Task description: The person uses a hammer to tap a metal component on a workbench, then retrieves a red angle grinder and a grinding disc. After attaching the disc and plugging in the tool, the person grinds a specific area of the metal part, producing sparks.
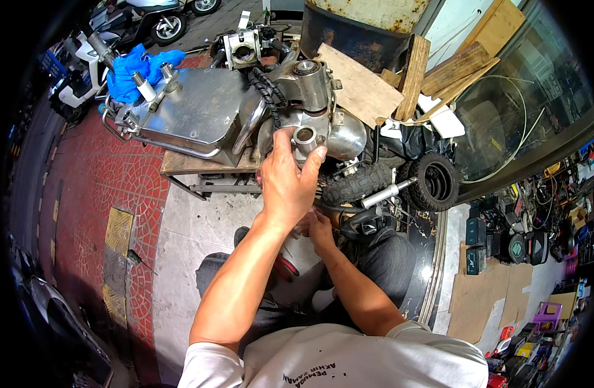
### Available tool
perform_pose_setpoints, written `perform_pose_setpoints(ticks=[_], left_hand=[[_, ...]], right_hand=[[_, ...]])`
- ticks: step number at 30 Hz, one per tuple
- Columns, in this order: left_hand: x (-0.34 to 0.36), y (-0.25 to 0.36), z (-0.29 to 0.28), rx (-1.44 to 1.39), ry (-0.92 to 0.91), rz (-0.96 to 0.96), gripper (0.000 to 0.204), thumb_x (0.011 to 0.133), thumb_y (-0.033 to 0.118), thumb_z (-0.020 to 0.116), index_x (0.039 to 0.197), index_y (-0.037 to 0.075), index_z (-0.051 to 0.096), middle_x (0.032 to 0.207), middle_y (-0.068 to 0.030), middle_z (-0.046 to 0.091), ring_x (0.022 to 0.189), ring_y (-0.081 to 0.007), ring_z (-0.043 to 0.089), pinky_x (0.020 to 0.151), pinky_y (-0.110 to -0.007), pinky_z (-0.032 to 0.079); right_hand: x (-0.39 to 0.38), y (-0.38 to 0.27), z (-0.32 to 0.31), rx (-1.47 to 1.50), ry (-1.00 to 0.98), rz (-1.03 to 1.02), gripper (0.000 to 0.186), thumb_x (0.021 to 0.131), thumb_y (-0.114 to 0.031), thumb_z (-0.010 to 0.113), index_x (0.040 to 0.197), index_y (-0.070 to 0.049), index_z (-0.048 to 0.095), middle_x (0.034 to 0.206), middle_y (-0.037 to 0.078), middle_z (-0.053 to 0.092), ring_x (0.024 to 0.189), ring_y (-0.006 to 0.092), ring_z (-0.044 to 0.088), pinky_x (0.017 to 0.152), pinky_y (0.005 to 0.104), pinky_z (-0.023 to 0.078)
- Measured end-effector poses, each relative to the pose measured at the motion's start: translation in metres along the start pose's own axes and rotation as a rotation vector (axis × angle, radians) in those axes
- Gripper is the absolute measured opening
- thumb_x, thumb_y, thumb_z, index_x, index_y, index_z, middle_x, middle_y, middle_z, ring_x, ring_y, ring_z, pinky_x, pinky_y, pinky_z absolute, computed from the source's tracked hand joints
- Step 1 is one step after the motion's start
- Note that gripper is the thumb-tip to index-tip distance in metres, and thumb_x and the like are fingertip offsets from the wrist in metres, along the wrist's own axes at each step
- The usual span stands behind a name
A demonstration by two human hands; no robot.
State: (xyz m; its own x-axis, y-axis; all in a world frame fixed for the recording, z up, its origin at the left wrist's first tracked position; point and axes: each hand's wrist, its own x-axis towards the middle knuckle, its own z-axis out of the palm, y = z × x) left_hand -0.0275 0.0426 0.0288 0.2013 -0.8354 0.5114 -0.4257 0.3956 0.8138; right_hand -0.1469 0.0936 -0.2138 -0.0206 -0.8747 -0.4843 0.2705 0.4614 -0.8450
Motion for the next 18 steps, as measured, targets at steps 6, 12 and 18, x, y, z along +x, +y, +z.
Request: perform_pose_setpoints(ticks=[6, 12, 18], left_hand=[[0.0, 0.015, -0.006, -0.032, -0.031, -0.08, 0.041, 0.094, 0.018, 0.078, 0.122, -0.004, 0.057, 0.091, -0.0142, 0.071, 0.078, -0.0219, 0.065, 0.071, -0.034, 0.052], [0.0, 0.015, -0.005, -0.069, -0.081, -0.128, 0.044, 0.094, 0.019, 0.077, 0.124, -0.004, 0.055, 0.1, -0.0233, 0.073, 0.09, -0.0375, 0.074, 0.08, -0.043, 0.056], [0.0, 0.013, -0.008, -0.084, -0.091, -0.117, 0.046, 0.094, 0.018, 0.076, 0.126, -0.006, 0.053, 0.1, -0.0246, 0.073, 0.092, -0.0396, 0.073, 0.081, -0.044, 0.055]], right_hand=[[-0.005, 0.0, 0.003, -0.044, -0.013, -0.06, 0.046, 0.107, -0.04, 0.058, 0.095, 0.004, 0.067, 0.079, 0.01, 0.068, 0.063, 0.0174, 0.063, 0.06, 0.0314, 0.052], [-0.001, 0.002, -0.001, -0.037, 0.006, -0.051, 0.046, 0.106, -0.039, 0.059, 0.095, 0.005, 0.067, 0.078, 0.011, 0.067, 0.063, 0.0173, 0.063, 0.059, 0.0311, 0.052], [-0.003, 0.007, 0.003, -0.032, -0.033, -0.056, 0.049, 0.105, -0.043, 0.06, 0.096, 0.005, 0.066, 0.078, 0.011, 0.068, 0.063, 0.017, 0.064, 0.058, 0.0312, 0.051]])
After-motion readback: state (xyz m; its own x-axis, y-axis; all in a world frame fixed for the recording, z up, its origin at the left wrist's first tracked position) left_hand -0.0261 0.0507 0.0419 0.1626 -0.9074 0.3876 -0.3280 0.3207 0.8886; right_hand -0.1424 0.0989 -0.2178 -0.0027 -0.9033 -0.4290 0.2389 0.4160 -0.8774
